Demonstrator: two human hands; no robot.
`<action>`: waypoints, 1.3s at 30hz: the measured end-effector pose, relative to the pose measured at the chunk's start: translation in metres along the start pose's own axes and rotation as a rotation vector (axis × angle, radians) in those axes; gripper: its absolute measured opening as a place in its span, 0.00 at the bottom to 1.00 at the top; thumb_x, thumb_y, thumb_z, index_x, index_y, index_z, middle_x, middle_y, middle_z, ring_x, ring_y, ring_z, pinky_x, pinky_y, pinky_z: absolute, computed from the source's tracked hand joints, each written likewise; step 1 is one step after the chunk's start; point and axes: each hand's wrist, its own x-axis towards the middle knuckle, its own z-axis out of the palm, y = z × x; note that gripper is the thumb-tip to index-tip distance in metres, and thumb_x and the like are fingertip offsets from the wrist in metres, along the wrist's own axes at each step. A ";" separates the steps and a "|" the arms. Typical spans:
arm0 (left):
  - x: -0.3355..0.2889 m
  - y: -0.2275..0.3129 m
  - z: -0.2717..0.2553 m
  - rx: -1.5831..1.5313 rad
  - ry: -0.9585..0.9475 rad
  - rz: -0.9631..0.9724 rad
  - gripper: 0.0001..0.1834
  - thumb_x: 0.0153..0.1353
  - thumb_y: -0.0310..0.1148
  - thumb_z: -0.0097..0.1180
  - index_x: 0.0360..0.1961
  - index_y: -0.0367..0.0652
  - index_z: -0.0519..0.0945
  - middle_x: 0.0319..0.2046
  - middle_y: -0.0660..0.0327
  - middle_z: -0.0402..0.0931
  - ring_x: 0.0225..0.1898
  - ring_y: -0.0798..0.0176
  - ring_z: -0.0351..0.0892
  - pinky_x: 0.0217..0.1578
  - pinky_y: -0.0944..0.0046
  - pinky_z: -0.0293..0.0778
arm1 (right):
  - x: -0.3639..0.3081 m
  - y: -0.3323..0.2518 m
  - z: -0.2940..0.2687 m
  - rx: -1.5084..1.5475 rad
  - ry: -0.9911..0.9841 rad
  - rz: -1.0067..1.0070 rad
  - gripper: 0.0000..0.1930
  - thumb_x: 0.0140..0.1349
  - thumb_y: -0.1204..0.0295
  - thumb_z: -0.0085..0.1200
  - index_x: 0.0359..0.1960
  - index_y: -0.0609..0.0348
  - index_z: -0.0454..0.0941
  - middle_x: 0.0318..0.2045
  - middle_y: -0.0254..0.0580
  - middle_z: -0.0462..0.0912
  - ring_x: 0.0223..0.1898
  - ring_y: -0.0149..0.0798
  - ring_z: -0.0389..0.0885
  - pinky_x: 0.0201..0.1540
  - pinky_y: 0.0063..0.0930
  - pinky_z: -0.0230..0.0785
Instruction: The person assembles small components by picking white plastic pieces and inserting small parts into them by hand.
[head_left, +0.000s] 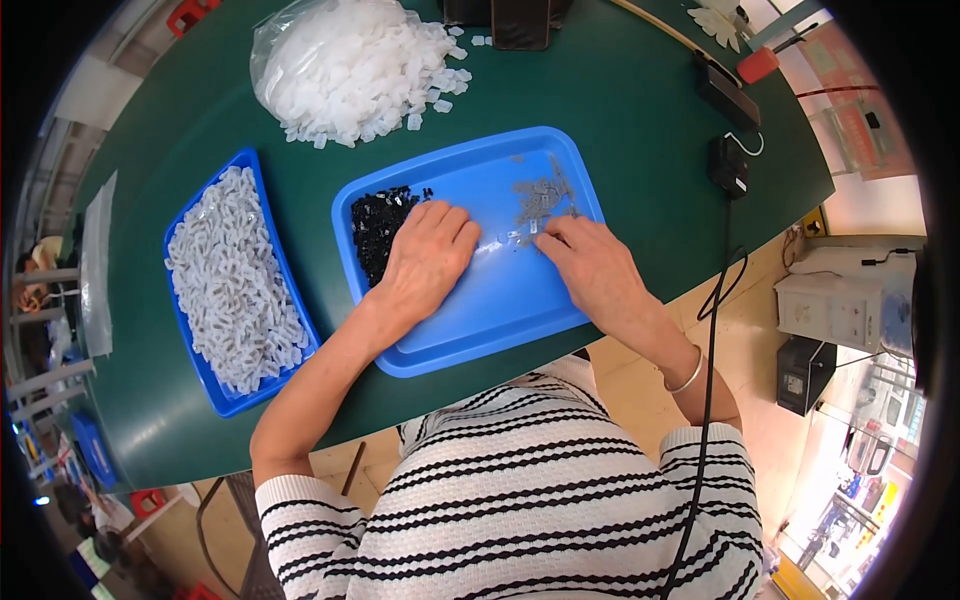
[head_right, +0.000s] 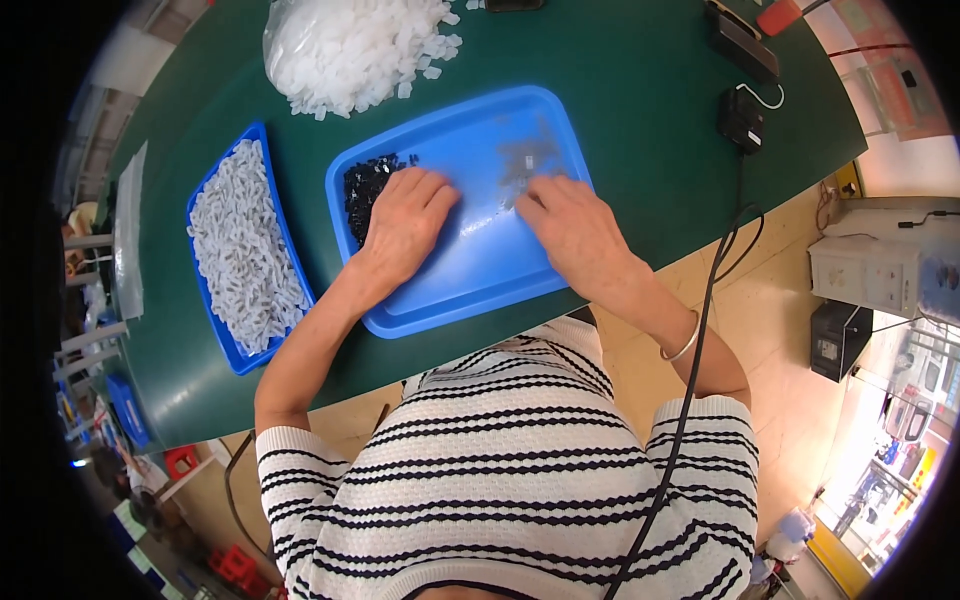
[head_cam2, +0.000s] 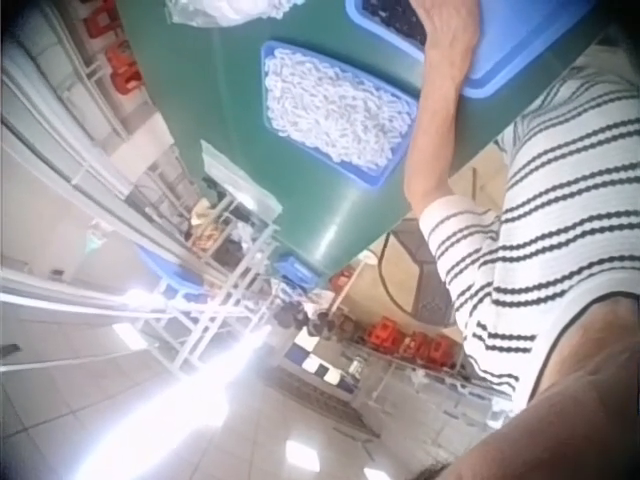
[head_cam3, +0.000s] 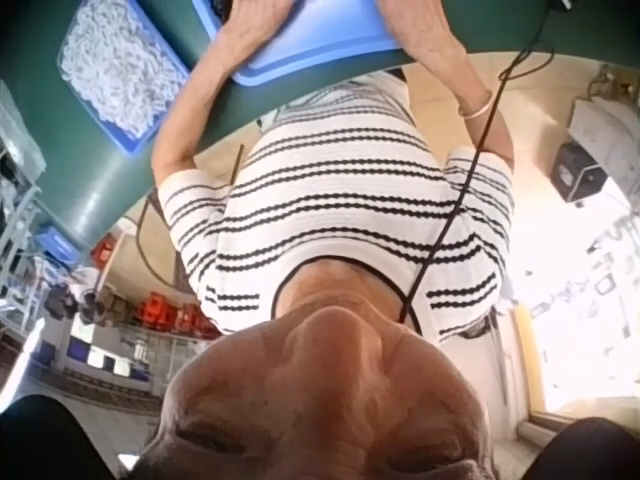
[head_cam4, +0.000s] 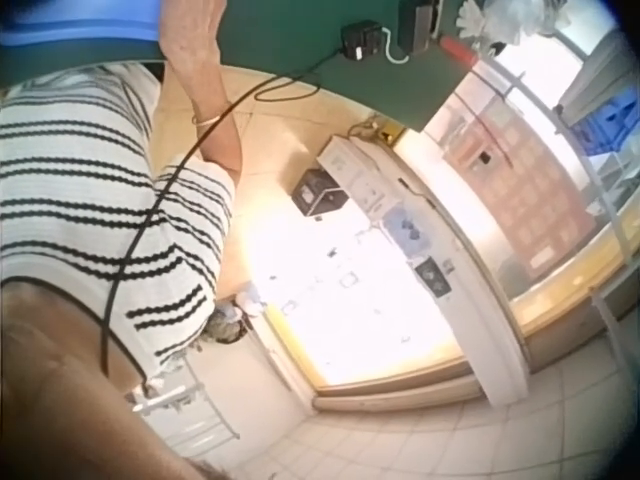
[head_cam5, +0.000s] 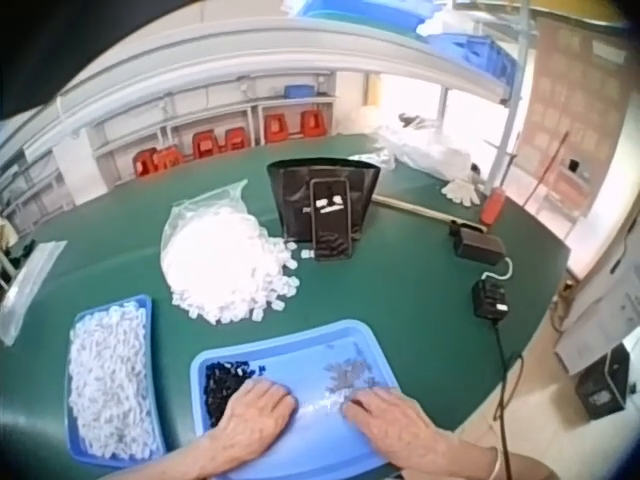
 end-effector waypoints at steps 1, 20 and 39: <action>-0.002 -0.002 -0.002 0.027 0.022 0.003 0.06 0.47 0.25 0.53 0.29 0.39 0.75 0.29 0.57 0.69 0.35 0.55 0.72 0.43 0.58 0.69 | 0.005 0.002 -0.003 0.003 0.006 -0.002 0.18 0.50 0.85 0.52 0.46 0.64 0.77 0.47 0.45 0.78 0.45 0.48 0.77 0.50 0.35 0.72; 0.109 -0.086 0.003 0.143 0.255 -0.087 0.18 0.48 0.18 0.56 0.43 0.39 0.79 0.44 0.52 0.78 0.44 0.46 0.76 0.46 0.52 0.72 | 0.037 0.021 0.009 0.118 0.201 -0.154 0.16 0.49 0.84 0.51 0.43 0.64 0.76 0.42 0.45 0.77 0.44 0.49 0.76 0.47 0.36 0.73; 0.158 -0.165 0.044 0.045 -0.010 -0.007 0.05 0.54 0.27 0.57 0.33 0.40 0.80 0.31 0.55 0.77 0.36 0.46 0.76 0.39 0.49 0.72 | 0.028 0.014 0.014 0.301 0.232 -0.074 0.20 0.49 0.86 0.54 0.47 0.63 0.77 0.47 0.44 0.77 0.47 0.45 0.76 0.46 0.34 0.74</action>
